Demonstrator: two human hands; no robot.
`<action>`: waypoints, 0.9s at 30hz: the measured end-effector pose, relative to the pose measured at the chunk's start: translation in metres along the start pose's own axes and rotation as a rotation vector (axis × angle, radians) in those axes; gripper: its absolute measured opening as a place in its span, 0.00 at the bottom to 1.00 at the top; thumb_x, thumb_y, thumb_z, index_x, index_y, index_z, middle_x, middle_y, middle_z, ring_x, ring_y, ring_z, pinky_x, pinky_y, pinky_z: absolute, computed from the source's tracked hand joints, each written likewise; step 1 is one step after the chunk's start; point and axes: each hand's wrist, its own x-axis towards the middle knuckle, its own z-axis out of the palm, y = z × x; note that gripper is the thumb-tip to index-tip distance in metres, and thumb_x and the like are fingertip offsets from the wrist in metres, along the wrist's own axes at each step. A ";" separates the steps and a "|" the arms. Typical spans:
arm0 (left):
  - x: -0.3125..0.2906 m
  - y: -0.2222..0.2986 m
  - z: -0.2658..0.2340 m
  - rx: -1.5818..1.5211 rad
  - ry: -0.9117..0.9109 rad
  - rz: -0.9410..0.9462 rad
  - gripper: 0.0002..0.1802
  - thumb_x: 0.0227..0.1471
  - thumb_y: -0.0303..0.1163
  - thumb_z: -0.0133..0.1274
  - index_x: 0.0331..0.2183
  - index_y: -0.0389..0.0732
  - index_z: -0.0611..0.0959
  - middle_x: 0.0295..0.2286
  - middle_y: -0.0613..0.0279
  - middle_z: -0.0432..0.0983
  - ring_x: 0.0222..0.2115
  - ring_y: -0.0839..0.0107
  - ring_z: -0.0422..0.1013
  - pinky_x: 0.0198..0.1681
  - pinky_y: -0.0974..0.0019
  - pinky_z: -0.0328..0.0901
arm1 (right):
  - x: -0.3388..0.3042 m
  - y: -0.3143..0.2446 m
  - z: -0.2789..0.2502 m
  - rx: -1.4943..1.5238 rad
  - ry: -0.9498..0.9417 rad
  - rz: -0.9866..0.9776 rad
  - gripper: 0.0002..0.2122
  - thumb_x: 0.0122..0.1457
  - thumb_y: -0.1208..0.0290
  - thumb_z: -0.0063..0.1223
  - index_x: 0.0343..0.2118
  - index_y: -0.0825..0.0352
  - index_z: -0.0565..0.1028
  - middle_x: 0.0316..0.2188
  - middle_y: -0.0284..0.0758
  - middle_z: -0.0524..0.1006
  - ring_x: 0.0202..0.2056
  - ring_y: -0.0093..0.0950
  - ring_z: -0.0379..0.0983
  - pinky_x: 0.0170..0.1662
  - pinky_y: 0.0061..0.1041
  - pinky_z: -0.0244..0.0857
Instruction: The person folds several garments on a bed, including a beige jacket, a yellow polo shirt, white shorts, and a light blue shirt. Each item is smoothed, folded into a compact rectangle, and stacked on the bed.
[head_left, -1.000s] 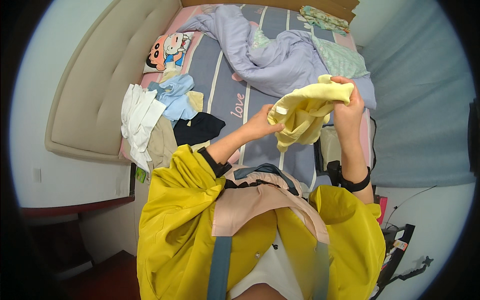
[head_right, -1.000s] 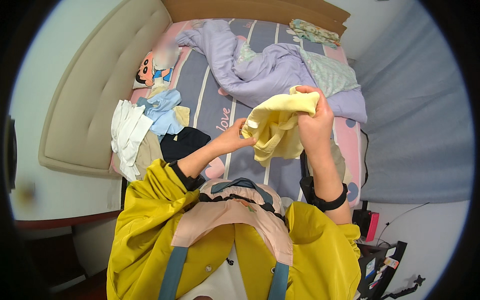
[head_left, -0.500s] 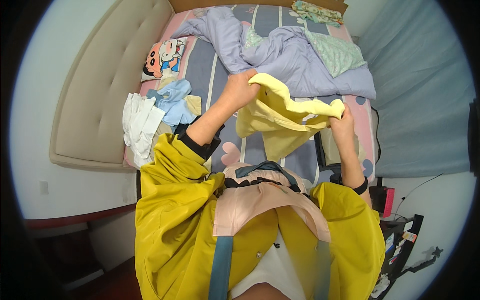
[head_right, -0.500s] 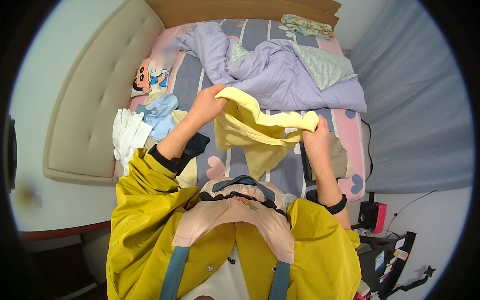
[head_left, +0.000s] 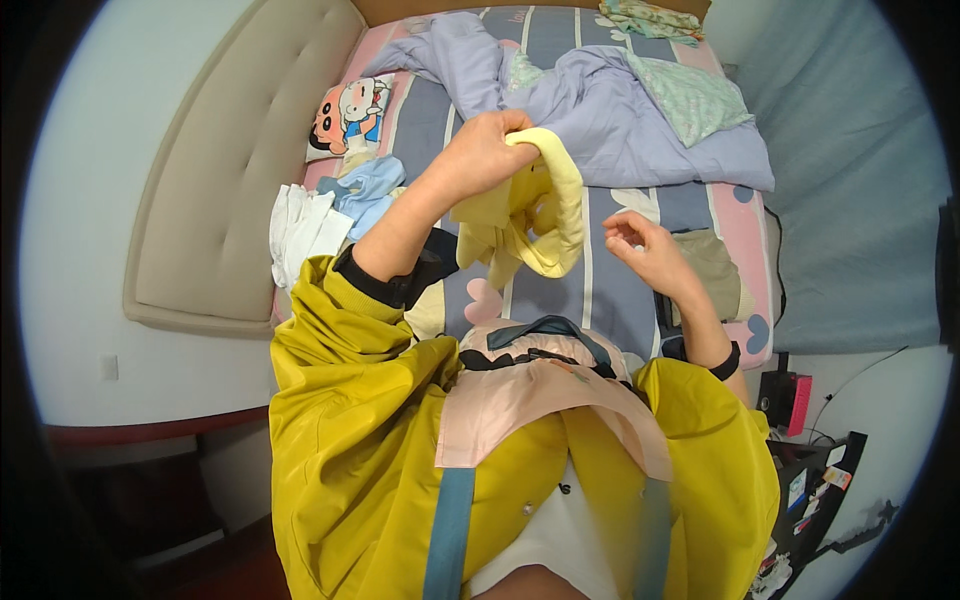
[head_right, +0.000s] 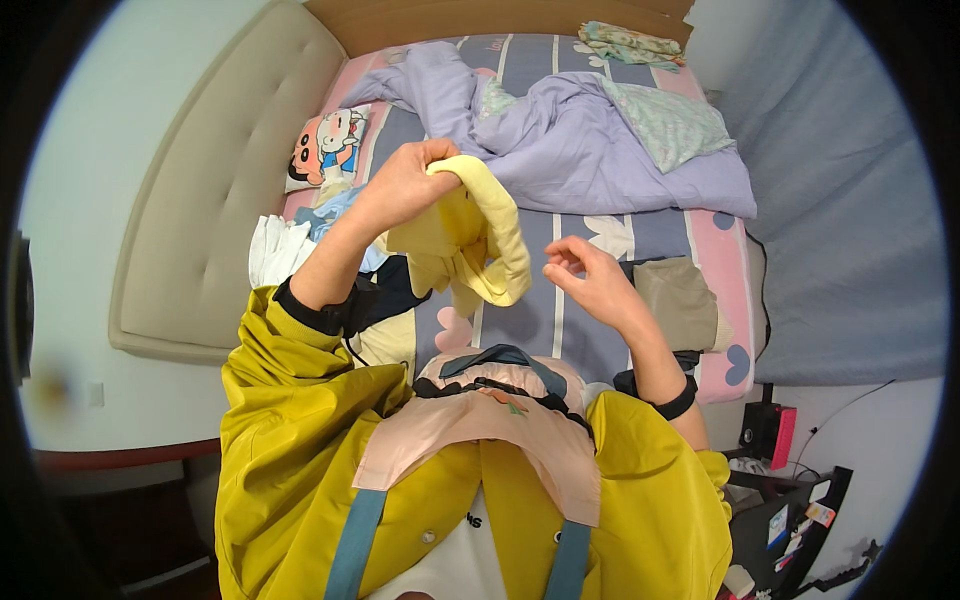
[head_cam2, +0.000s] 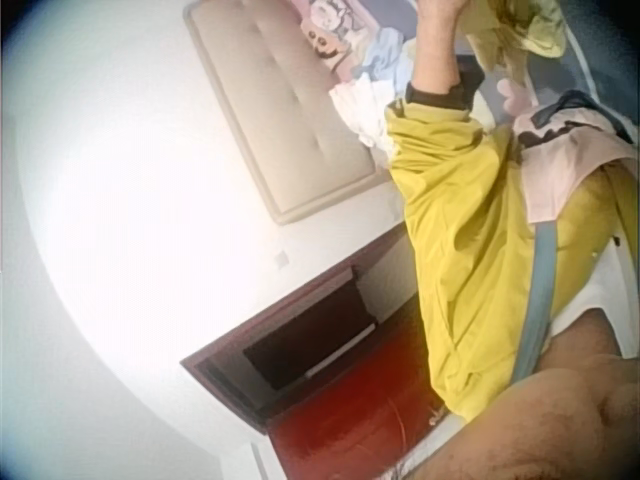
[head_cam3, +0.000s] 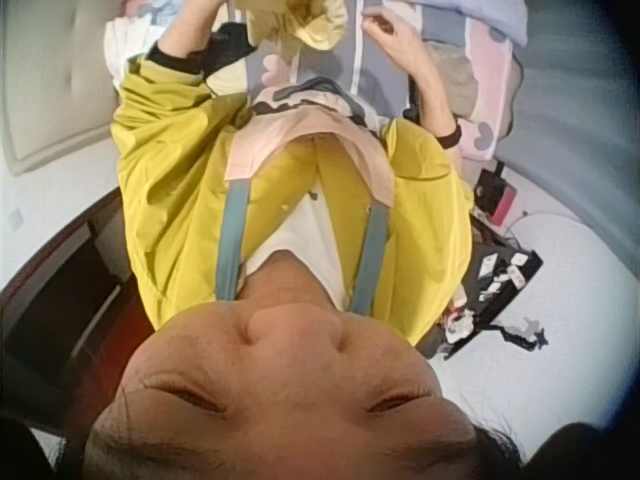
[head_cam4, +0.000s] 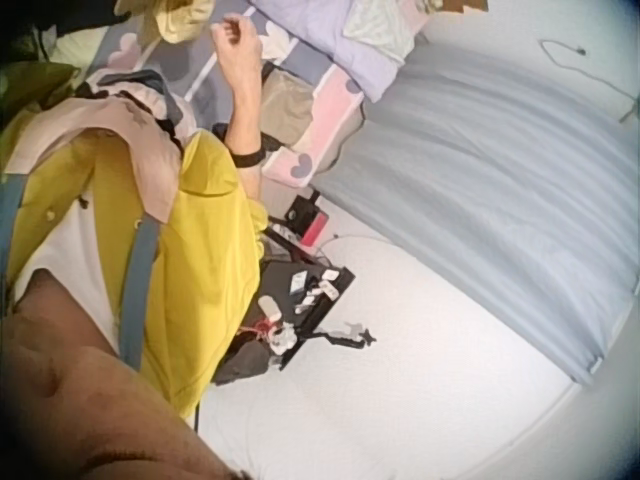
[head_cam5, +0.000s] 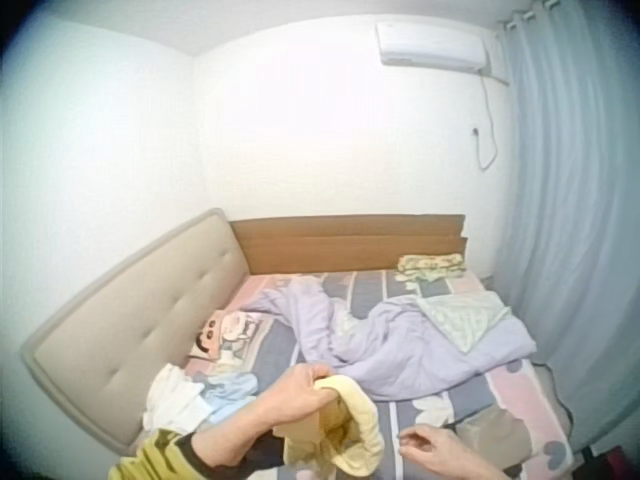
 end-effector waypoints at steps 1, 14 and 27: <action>-0.002 0.002 -0.002 0.006 -0.011 -0.003 0.15 0.38 0.35 0.49 0.27 0.34 0.78 0.21 0.53 0.74 0.23 0.68 0.71 0.29 0.67 0.64 | 0.004 -0.007 0.004 -0.010 0.046 -0.070 0.18 0.49 0.66 0.54 0.42 0.70 0.68 0.31 0.36 0.71 0.32 0.25 0.67 0.39 0.22 0.63; -0.034 0.007 -0.006 0.004 -0.215 0.076 0.17 0.45 0.39 0.52 0.33 0.36 0.75 0.24 0.62 0.71 0.27 0.75 0.65 0.33 0.71 0.61 | 0.050 -0.074 0.042 0.075 0.261 -0.309 0.13 0.48 0.83 0.42 0.38 0.64 0.70 0.29 0.35 0.74 0.34 0.32 0.71 0.39 0.24 0.63; -0.067 -0.023 0.044 -0.147 -0.008 0.330 0.20 0.42 0.30 0.56 0.40 0.39 0.73 0.36 0.59 0.70 0.38 0.67 0.67 0.41 0.67 0.62 | 0.036 -0.066 0.004 0.835 -0.039 -0.395 0.03 0.57 0.78 0.41 0.34 0.64 0.64 0.30 0.33 0.68 0.30 0.23 0.68 0.32 0.19 0.66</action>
